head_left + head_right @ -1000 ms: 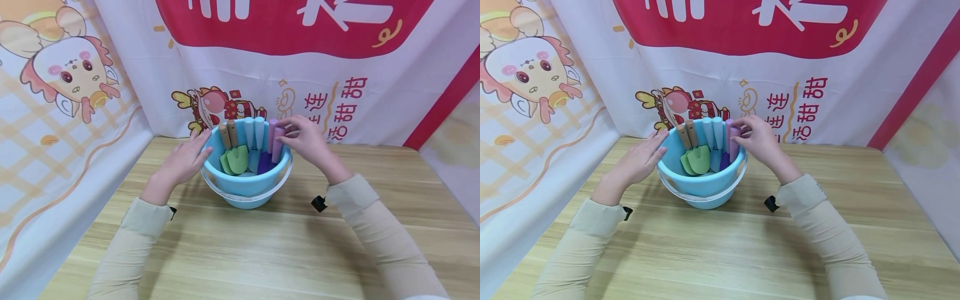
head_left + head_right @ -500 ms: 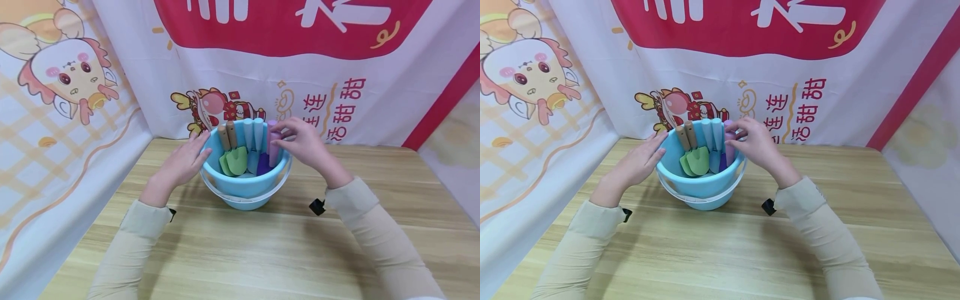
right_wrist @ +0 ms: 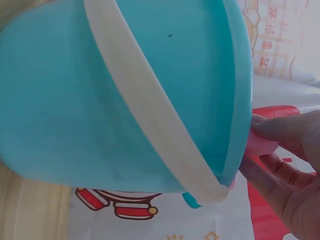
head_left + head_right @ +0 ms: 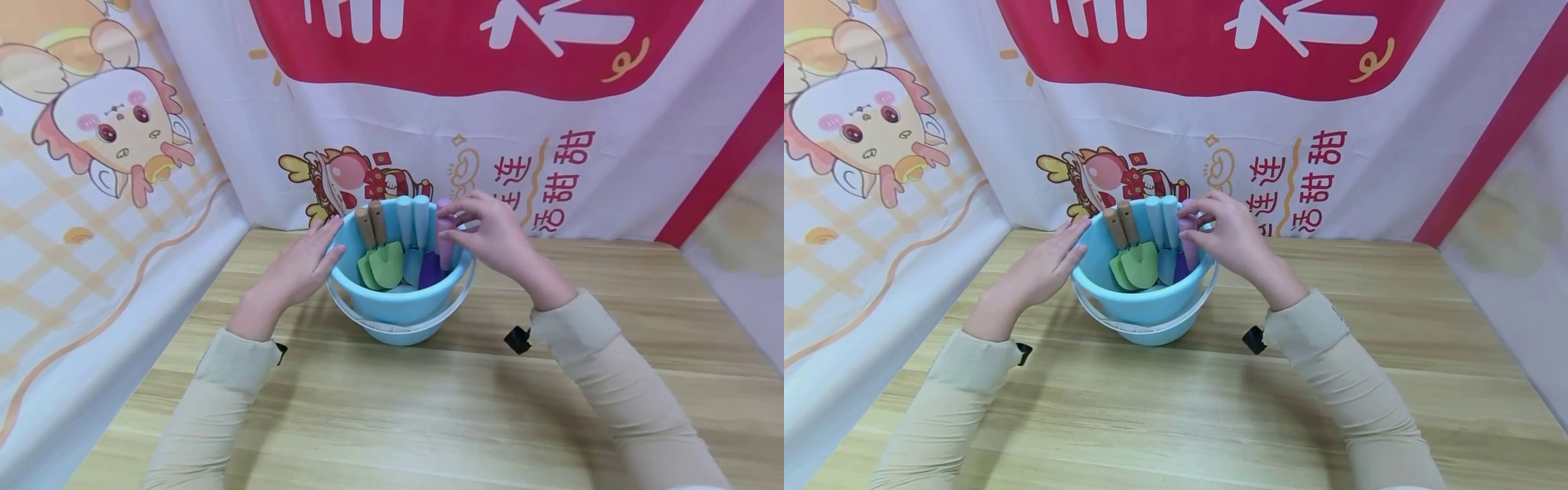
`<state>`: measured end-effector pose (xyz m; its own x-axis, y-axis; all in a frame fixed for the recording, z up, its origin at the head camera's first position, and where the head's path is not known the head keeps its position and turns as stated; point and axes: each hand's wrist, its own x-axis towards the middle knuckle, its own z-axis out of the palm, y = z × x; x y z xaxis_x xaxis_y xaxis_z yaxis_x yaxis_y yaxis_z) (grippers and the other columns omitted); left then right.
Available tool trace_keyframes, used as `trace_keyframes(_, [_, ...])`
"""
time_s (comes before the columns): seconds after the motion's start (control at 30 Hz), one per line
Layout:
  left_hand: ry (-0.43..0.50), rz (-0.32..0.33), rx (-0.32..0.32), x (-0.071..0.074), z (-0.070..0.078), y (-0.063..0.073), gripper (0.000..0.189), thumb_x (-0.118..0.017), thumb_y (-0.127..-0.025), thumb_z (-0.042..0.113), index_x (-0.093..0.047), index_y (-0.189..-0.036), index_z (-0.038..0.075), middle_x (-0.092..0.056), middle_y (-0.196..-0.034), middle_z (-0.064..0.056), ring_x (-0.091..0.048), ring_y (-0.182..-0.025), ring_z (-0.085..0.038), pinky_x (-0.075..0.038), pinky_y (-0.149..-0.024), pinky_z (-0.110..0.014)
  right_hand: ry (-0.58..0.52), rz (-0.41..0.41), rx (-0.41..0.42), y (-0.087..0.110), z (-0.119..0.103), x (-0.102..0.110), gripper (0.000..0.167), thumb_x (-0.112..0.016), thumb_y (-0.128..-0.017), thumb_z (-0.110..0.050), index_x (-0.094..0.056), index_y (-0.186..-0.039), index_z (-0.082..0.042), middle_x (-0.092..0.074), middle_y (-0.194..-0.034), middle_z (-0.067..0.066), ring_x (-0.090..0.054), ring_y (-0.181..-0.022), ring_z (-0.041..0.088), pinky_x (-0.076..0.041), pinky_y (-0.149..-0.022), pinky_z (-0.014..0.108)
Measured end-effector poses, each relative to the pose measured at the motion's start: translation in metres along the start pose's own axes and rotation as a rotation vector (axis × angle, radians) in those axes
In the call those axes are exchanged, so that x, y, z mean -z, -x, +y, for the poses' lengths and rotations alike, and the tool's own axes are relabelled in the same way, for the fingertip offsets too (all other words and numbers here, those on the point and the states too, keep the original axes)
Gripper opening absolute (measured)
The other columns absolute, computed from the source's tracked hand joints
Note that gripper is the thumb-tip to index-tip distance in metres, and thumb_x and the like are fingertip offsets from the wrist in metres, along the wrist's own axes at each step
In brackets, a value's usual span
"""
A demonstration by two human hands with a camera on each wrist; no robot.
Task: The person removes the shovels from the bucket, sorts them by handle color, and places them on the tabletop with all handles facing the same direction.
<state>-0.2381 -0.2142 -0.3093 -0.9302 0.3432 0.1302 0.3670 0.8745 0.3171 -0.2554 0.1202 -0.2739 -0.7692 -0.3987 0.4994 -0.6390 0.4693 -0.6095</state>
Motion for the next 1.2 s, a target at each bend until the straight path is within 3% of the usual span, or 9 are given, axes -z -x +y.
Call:
trace_keyframes(0.73, [0.005, -0.012, 0.007, 0.0, 0.0, -0.001, 0.071, -0.024, -0.108, 0.058, -0.016, -0.166, 0.017, -0.016, -0.171, -0.006, -0.006, -0.157, -0.032, -0.018, -0.119, -0.066, 0.025, 0.142, -0.061, -0.001, -0.022, 0.011, 0.025, -0.081, -0.09, -0.01, -0.076, -0.113, -0.001, -0.067, -0.106, 0.012, -0.072, -0.096, 0.028, -0.061, -0.085, 0.046])
trace_keyframes(1.2, [0.015, -0.024, 0.021, 0.001, 0.001, 0.0, 0.072, -0.025, -0.108, 0.058, -0.015, -0.166, 0.017, -0.015, -0.171, -0.005, -0.004, -0.157, -0.031, -0.017, -0.119, -0.066, 0.039, 0.209, -0.018, -0.008, -0.032, 0.018, 0.024, -0.082, -0.089, -0.012, -0.076, -0.11, 0.0, -0.069, -0.108, 0.011, -0.073, -0.093, 0.025, -0.062, -0.082, 0.042])
